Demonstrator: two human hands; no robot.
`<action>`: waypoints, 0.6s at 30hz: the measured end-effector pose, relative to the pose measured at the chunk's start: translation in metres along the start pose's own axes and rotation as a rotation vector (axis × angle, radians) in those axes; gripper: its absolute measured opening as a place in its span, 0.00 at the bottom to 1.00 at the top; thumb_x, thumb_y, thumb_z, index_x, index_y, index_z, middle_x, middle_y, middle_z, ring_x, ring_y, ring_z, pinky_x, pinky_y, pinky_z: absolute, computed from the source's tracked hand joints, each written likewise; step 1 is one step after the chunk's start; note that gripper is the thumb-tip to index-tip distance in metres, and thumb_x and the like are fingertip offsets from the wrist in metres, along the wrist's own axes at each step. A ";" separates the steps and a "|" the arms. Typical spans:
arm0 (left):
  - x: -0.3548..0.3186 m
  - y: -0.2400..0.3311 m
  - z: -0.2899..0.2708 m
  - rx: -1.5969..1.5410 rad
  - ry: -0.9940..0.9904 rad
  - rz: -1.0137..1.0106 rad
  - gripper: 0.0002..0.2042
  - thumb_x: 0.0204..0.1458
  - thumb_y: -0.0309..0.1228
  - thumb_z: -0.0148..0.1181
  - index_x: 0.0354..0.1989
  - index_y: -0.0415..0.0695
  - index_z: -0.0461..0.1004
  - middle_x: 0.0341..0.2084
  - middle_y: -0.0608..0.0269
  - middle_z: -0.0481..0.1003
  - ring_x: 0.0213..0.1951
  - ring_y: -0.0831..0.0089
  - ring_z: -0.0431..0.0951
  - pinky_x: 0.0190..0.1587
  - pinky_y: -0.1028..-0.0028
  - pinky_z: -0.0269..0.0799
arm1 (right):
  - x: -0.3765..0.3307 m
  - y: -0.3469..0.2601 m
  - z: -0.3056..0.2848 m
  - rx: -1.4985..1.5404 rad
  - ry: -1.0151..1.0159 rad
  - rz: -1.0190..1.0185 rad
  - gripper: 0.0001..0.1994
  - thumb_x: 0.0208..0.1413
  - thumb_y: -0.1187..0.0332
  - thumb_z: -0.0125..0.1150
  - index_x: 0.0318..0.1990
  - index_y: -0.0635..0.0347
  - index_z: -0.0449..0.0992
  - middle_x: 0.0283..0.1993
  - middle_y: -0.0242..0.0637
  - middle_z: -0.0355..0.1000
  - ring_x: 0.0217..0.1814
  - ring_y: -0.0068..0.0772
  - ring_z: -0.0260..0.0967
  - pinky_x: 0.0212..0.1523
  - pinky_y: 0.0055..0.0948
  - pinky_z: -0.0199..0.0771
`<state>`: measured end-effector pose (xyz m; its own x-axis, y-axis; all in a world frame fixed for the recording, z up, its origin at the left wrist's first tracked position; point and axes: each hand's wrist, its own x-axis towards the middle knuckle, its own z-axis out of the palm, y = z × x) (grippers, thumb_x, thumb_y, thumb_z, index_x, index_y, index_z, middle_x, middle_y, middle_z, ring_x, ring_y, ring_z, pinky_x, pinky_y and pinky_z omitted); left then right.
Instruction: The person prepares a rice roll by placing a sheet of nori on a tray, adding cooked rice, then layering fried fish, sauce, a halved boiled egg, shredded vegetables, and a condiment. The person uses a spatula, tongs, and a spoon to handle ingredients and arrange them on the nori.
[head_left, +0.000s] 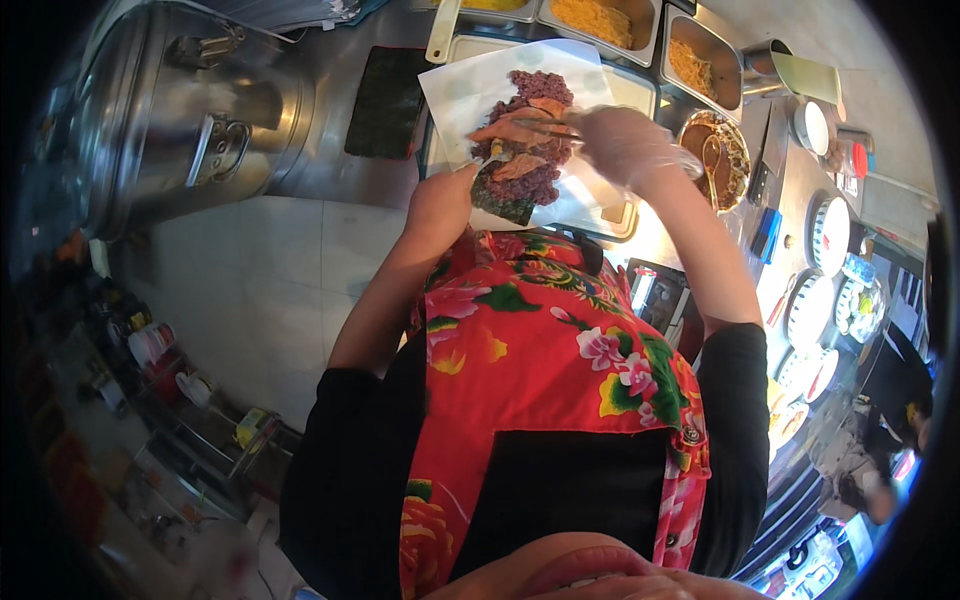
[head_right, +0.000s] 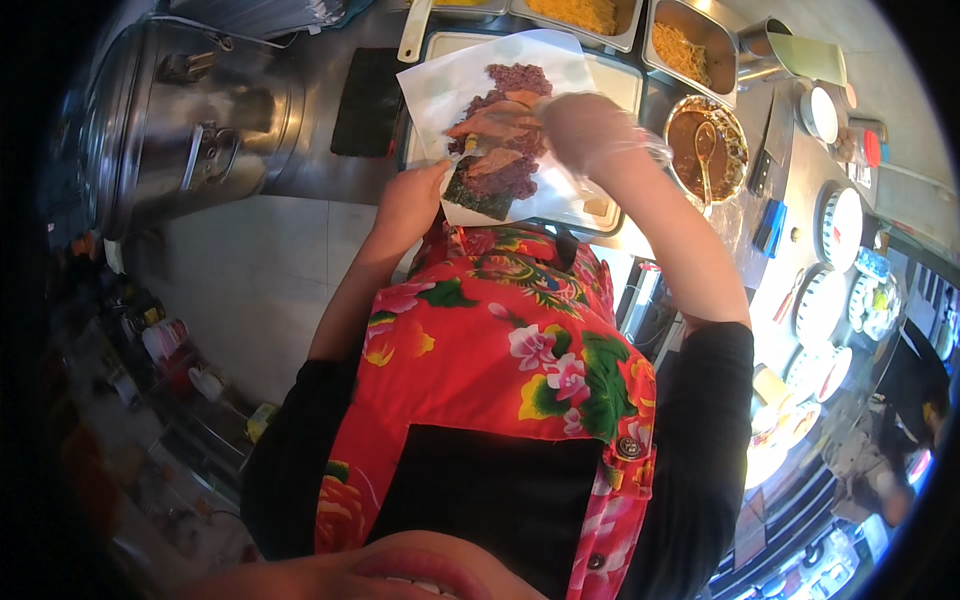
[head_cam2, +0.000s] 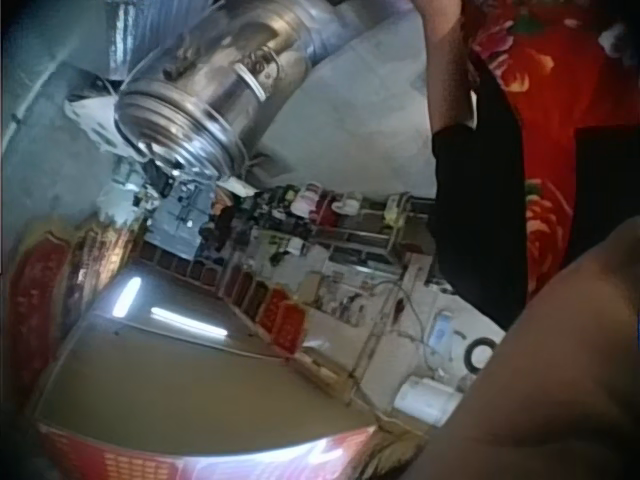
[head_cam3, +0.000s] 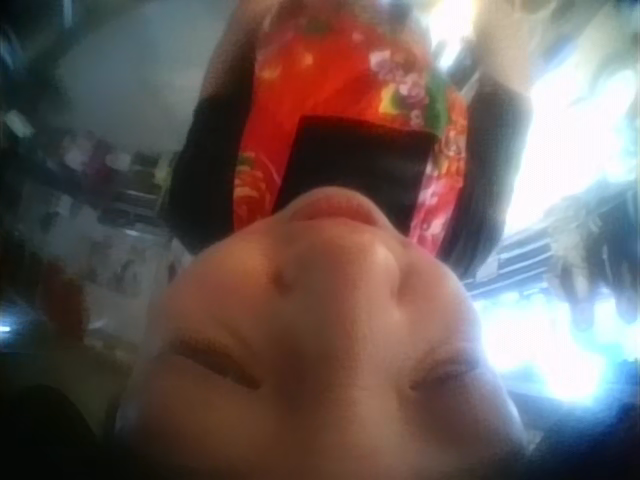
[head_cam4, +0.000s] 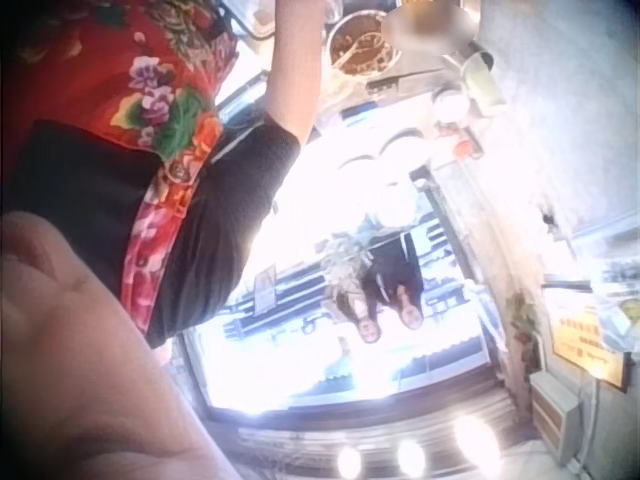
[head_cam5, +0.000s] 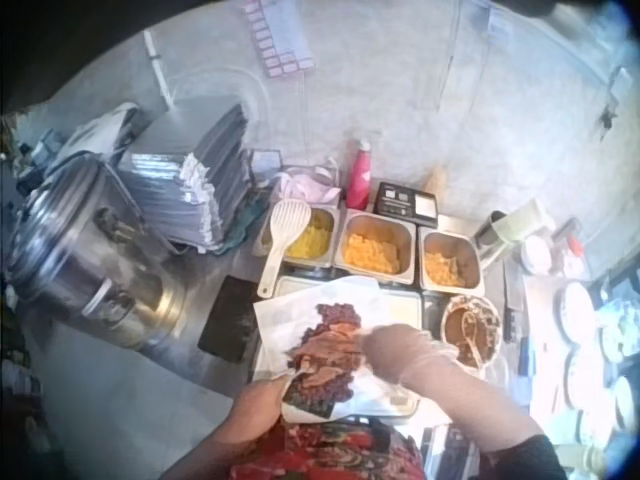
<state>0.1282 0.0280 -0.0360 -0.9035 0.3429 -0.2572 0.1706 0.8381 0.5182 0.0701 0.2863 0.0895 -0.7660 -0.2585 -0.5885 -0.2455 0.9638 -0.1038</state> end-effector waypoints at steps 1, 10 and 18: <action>0.000 0.000 0.000 -0.010 -0.002 -0.002 0.15 0.60 0.28 0.50 0.52 0.44 0.77 0.32 0.43 0.77 0.36 0.46 0.78 0.38 0.54 0.72 | -0.003 0.006 0.000 -0.021 0.010 0.035 0.21 0.60 0.63 0.60 0.61 0.48 0.70 0.43 0.48 0.77 0.46 0.52 0.76 0.48 0.47 0.75; 0.009 0.023 0.008 -0.064 0.116 0.052 0.14 0.60 0.28 0.50 0.52 0.45 0.77 0.30 0.44 0.78 0.35 0.46 0.78 0.37 0.53 0.72 | 0.002 0.026 0.021 0.067 -0.003 -0.016 0.20 0.60 0.63 0.60 0.60 0.49 0.71 0.45 0.48 0.77 0.48 0.53 0.74 0.48 0.46 0.73; 0.022 0.019 0.011 -0.017 0.086 0.090 0.14 0.59 0.27 0.49 0.51 0.43 0.77 0.31 0.44 0.78 0.35 0.46 0.78 0.37 0.52 0.72 | -0.014 0.040 0.020 0.123 0.084 0.027 0.15 0.60 0.64 0.59 0.52 0.56 0.72 0.39 0.49 0.77 0.44 0.54 0.76 0.45 0.48 0.75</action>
<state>0.1162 0.0562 -0.0408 -0.9152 0.3785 -0.1385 0.2467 0.7979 0.5500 0.0828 0.3296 0.0771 -0.8195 -0.2319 -0.5241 -0.1532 0.9698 -0.1897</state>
